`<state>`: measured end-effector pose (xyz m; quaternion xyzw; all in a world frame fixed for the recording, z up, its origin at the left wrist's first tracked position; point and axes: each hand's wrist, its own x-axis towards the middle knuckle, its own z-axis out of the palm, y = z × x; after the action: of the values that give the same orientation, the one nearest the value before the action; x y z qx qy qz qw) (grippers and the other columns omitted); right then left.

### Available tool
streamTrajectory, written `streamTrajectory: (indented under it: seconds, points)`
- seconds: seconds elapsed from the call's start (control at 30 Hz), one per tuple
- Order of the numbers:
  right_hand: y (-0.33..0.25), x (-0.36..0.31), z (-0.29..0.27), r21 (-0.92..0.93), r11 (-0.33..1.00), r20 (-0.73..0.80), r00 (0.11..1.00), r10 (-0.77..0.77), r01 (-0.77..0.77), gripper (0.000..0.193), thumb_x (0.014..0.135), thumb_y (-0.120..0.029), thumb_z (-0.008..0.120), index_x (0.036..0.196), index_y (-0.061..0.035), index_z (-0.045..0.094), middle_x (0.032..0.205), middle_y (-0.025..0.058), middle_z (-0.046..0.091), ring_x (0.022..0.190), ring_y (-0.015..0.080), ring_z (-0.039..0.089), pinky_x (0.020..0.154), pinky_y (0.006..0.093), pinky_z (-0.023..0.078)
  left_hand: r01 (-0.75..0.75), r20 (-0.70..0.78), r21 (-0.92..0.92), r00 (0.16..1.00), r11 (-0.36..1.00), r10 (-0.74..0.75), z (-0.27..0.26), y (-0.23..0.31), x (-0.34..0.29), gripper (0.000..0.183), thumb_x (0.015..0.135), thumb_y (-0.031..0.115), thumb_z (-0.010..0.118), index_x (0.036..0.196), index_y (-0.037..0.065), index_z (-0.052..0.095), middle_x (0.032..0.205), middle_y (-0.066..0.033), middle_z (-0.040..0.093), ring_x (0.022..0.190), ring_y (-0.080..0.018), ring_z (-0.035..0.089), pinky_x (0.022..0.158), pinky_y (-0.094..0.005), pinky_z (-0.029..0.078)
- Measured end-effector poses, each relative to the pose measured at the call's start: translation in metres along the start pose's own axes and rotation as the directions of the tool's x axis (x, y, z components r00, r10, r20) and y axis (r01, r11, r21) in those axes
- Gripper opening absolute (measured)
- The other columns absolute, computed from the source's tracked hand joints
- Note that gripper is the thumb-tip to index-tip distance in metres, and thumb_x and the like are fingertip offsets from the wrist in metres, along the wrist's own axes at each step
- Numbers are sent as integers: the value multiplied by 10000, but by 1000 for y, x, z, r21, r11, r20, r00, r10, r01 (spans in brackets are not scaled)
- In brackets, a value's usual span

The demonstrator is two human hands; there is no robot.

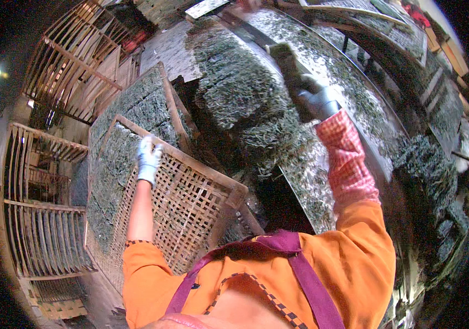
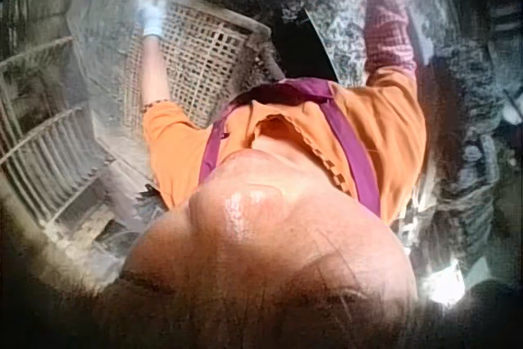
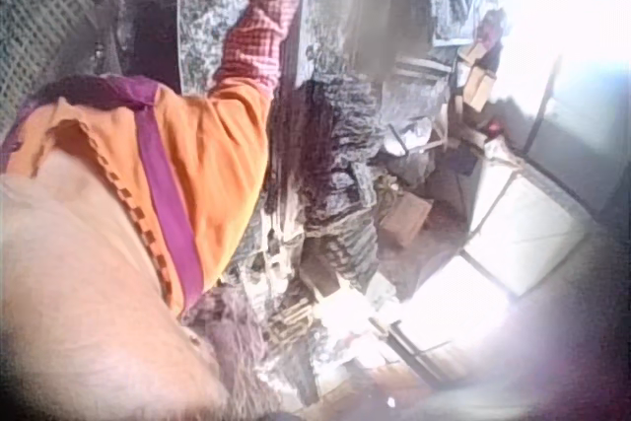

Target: The person repeatedly picks up rectangular blocks of dried seaweed from a pile and places them onto a wooden lattice tray. The person handles the seaweed blocks one at a time, arranging them in rows on the tray throughout the clip.

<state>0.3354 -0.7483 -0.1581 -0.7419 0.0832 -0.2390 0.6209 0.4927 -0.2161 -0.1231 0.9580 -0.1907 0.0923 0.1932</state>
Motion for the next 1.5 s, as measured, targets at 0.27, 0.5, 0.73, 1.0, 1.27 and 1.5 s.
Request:
streamTrajectory:
  seconds: [0.27,0.5,0.73,1.0,1.27,1.5]
  points:
    - [117,45,-32,-186,953,-296,939,177,-239,532,794,-150,719,1252,28,517,1154,139,617,1024,250,597,873,338,489,231,-107,447,973,864,-205,-18,-155,-18,626,840,509,582,1352,182,433,1380,-87,418,1273,-306,383,1025,-487,333]
    - [-75,-21,149,75,994,304,947,-101,82,398,880,-81,567,1270,-14,526,1170,90,600,1017,157,580,875,279,478,34,-3,392,999,919,-35,-58,-122,2,371,889,394,530,1116,108,599,1024,-124,659,909,-309,640,782,-398,521]
    - [-82,-88,312,261,219,914,313,257,-940,470,891,-202,622,1301,-36,464,1218,136,587,1019,249,597,902,405,497,-671,53,225,732,706,679,-43,6,-66,524,807,464,609,1207,127,582,1188,-101,607,1125,-291,562,1006,-412,419]
    - [-93,-109,266,481,362,790,574,216,-798,594,827,-72,667,1342,30,389,1303,161,521,1179,269,535,1032,404,411,387,-678,254,725,887,-122,-141,-163,-79,619,915,426,491,1364,12,384,1378,-193,426,1261,-337,409,1085,-399,287]
    - [-73,-104,155,680,492,477,837,268,-544,574,829,-109,652,1340,16,421,1228,149,580,1077,227,599,896,363,508,546,-262,394,837,739,-479,-53,-231,-120,805,830,621,524,1398,71,372,1402,-196,412,1301,-353,378,1069,-456,298]
    - [46,-71,-17,877,469,-114,903,415,-105,208,867,-30,589,1070,-73,599,925,44,646,814,202,621,791,411,533,547,-337,586,835,598,-434,-71,-209,-104,597,853,444,529,1344,117,439,1295,-151,525,1125,-330,548,920,-464,437]
